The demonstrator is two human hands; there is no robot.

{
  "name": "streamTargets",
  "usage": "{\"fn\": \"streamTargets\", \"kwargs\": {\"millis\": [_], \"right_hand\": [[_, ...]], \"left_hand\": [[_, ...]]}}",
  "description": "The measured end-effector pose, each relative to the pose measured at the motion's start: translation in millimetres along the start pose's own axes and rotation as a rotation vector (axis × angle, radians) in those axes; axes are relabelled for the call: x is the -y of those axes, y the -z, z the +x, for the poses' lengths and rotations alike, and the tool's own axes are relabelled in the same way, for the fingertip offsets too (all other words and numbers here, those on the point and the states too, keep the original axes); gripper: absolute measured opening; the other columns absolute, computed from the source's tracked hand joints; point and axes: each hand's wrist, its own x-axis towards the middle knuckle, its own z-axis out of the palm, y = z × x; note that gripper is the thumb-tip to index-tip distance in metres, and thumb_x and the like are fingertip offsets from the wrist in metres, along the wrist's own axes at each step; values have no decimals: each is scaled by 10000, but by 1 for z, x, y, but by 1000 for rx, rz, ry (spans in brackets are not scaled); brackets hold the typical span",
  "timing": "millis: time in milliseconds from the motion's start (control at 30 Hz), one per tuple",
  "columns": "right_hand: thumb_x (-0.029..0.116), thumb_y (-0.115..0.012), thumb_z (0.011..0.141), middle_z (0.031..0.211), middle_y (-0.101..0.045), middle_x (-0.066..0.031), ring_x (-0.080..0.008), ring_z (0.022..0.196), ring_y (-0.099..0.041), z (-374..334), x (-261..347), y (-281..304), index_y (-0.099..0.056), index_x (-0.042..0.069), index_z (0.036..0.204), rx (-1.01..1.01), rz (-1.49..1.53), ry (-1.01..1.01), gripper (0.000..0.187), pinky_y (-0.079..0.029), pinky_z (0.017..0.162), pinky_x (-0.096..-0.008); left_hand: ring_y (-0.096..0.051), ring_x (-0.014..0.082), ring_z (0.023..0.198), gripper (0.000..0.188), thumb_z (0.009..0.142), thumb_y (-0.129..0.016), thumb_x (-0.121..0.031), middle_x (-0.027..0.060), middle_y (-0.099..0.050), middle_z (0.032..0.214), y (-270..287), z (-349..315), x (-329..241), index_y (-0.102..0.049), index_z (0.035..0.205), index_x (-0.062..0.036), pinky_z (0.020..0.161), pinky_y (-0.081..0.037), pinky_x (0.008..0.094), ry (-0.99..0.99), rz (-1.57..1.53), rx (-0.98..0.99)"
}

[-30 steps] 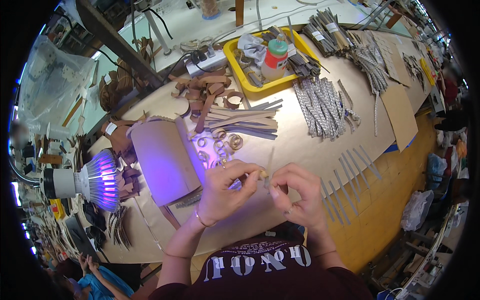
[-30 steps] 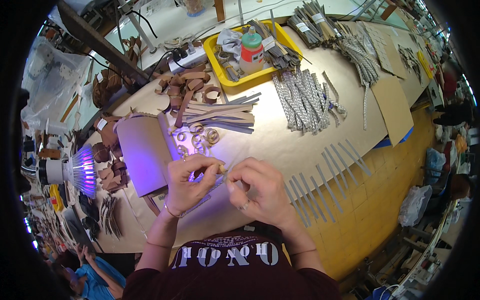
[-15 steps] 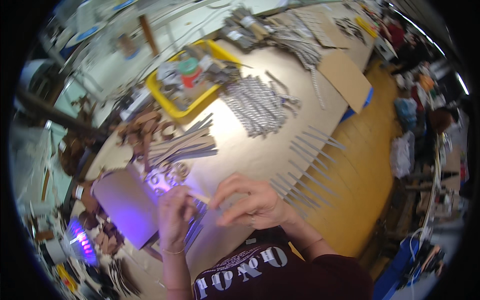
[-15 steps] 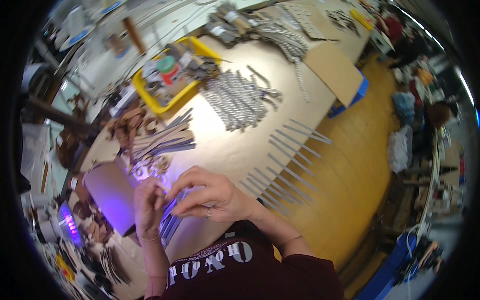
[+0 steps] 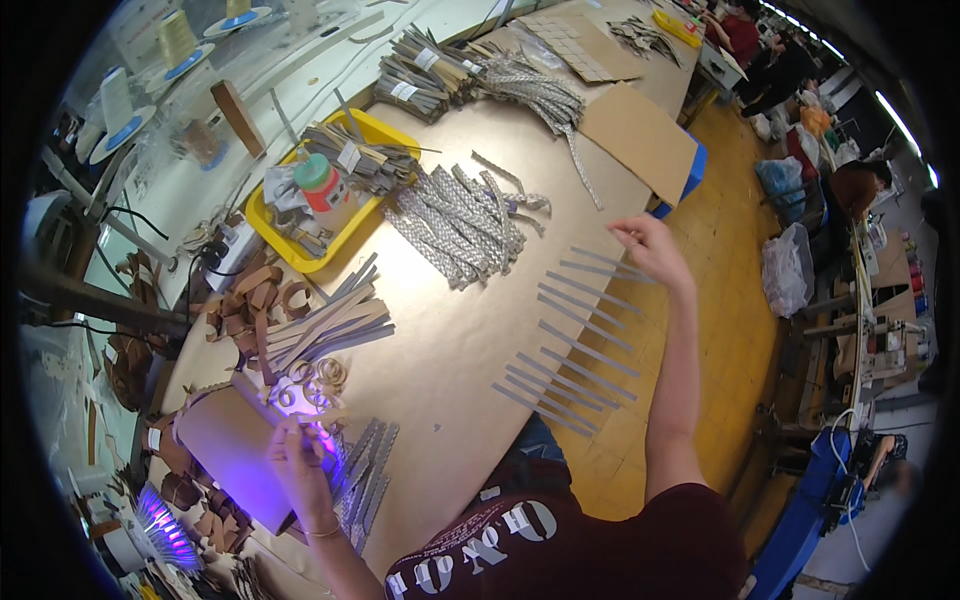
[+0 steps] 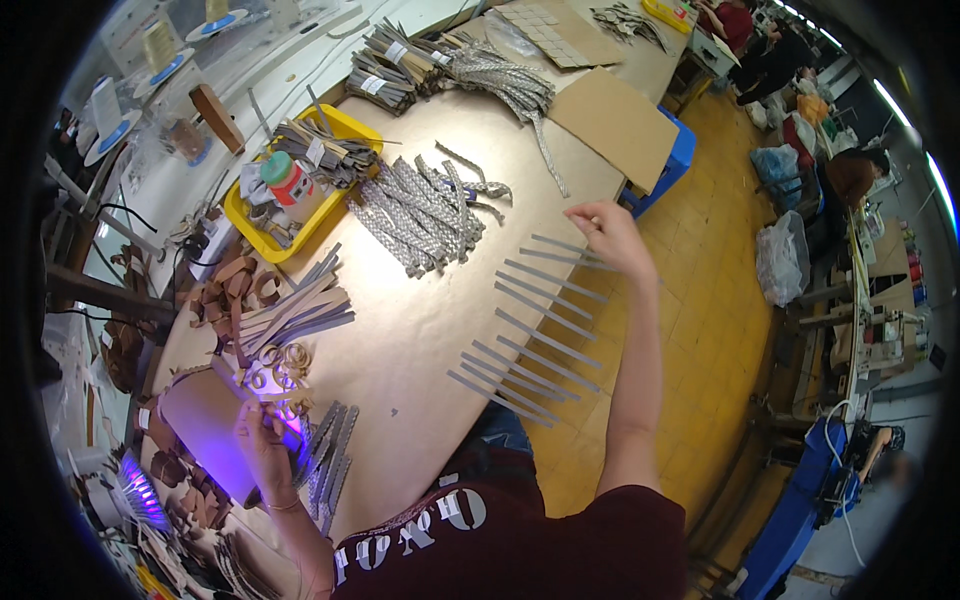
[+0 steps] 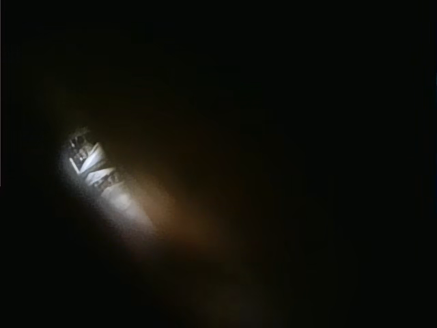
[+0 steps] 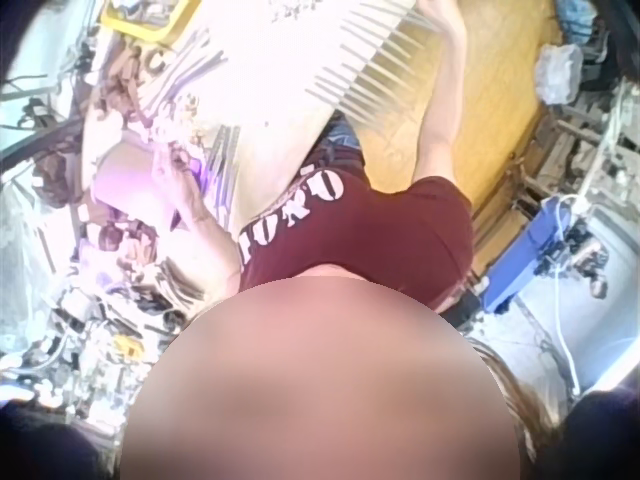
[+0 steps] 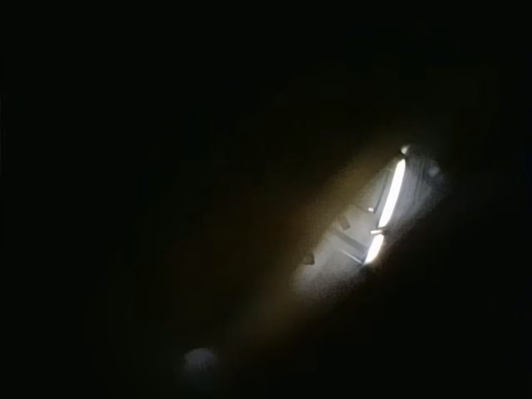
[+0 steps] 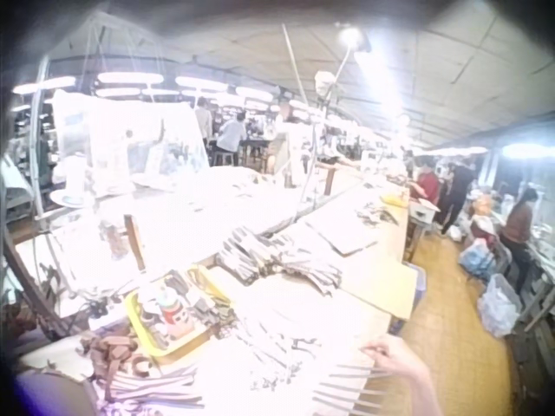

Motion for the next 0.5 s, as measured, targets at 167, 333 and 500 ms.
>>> {"fn": "streamTargets", "kwargs": {"millis": [167, 333, 500], "right_hand": [[107, -726, 851, 659, -597, -27, -90, 578, -544, 39, -49, -30, -656, -2, 1115, 58, 88, -188, 295, -428, 525, -255], [381, -843, 744, 648, -640, -97, -213, 502, -577, 54, -59, -29, -618, 18, 952, -20, -372, -334, 475, -478, 512, -342], [658, -759, 701, 1030, -671, -181, -303, 956, -663, 32, -47, -33, -616, 31, 1115, -268, -819, -450, 765, -512, 777, -439]], "left_hand": [[-548, 63, 630, 160, 996, -561, -131, 34, -644, 776, -18, -16, -4, -656, 995, -3, 574, -435, 198, -46, 242, 35], [-547, 70, 632, 155, 984, -578, -122, 33, -650, 786, -25, -20, -1, -671, 988, 2, 585, -444, 223, -2, 259, 50], [-588, 160, 649, 111, 921, -627, -91, 72, -650, 790, -7, -4, -5, -674, 993, -20, 607, -466, 326, -314, 884, -191]]}}
